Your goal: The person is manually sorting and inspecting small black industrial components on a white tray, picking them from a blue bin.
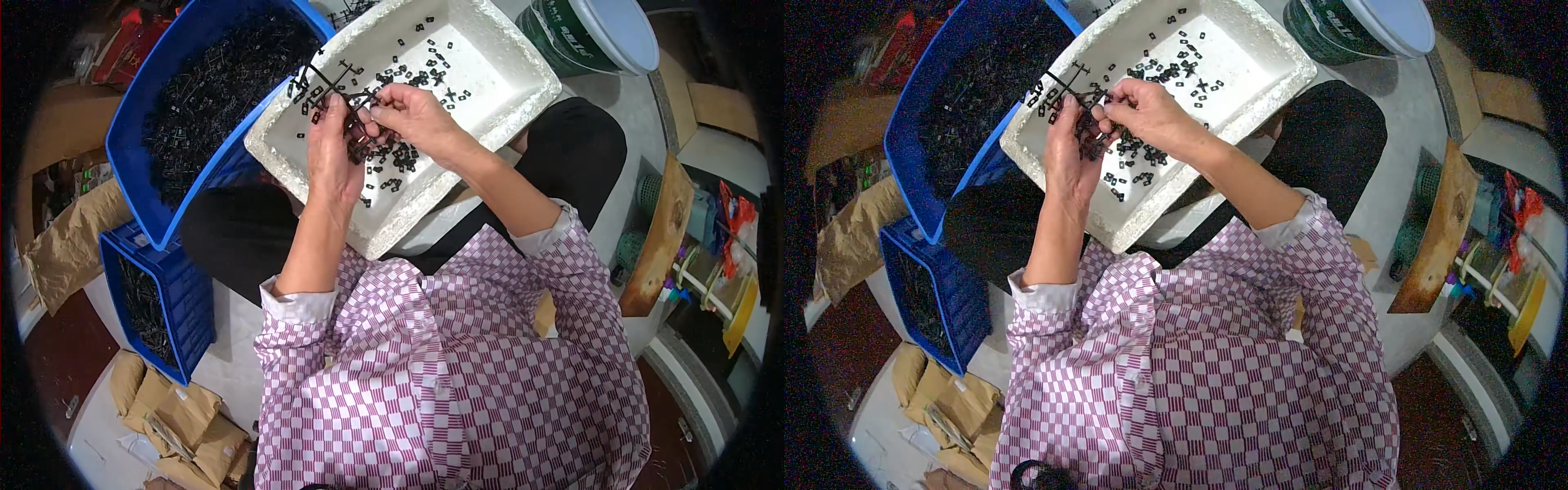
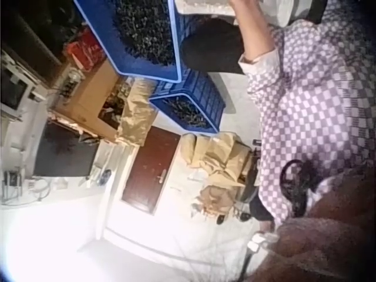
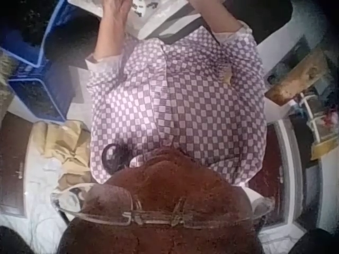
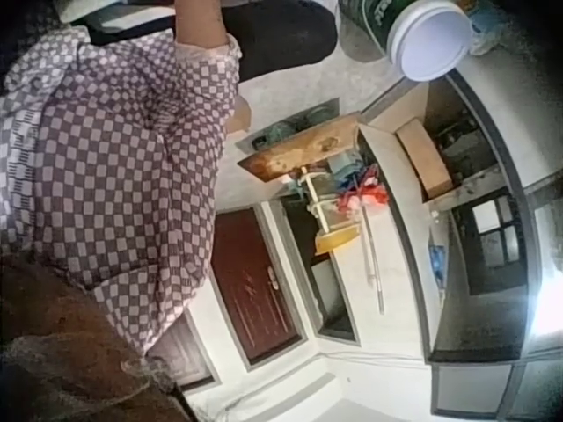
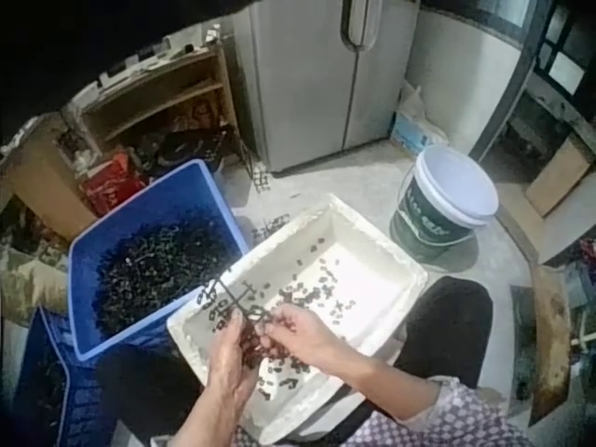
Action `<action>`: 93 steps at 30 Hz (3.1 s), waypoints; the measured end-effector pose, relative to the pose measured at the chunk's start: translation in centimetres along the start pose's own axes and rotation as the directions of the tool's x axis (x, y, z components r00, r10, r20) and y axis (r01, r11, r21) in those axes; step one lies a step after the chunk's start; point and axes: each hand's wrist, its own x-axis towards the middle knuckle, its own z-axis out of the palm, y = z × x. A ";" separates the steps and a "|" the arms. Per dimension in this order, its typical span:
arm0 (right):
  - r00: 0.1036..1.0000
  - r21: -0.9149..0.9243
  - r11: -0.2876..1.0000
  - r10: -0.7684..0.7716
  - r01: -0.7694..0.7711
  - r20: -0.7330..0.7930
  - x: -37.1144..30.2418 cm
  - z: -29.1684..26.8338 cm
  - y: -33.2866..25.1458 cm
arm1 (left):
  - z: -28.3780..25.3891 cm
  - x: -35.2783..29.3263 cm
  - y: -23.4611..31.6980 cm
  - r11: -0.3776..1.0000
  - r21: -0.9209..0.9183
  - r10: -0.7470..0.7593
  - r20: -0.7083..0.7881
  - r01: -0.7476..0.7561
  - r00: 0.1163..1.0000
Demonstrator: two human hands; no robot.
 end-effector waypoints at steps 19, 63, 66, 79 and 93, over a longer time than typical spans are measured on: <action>0.963 -0.004 0.999 0.049 -0.049 0.266 0.0 -0.7 -2.0 | -0.8 0.2 0.7 0.996 0.014 0.091 -0.009 -0.091 0.996; 0.987 -0.272 0.957 -0.131 0.101 -0.094 -0.8 -4.3 -4.8 | -0.2 -2.5 1.0 0.958 0.282 -0.114 0.184 0.059 0.976; 0.969 -0.326 0.939 0.172 -0.107 0.177 -1.6 -3.0 -7.7 | -0.4 -2.6 1.7 0.906 0.419 -0.218 0.325 0.067 0.920; 0.988 0.654 0.755 0.056 0.053 -0.145 -1.9 0.1 -2.3 | 1.5 -1.6 -2.1 0.965 0.068 0.238 0.174 -0.253 0.956; 0.989 0.310 0.939 0.135 -0.146 0.058 -2.6 1.8 -1.5 | -0.4 0.5 1.1 0.952 0.038 0.307 -0.102 -0.305 0.946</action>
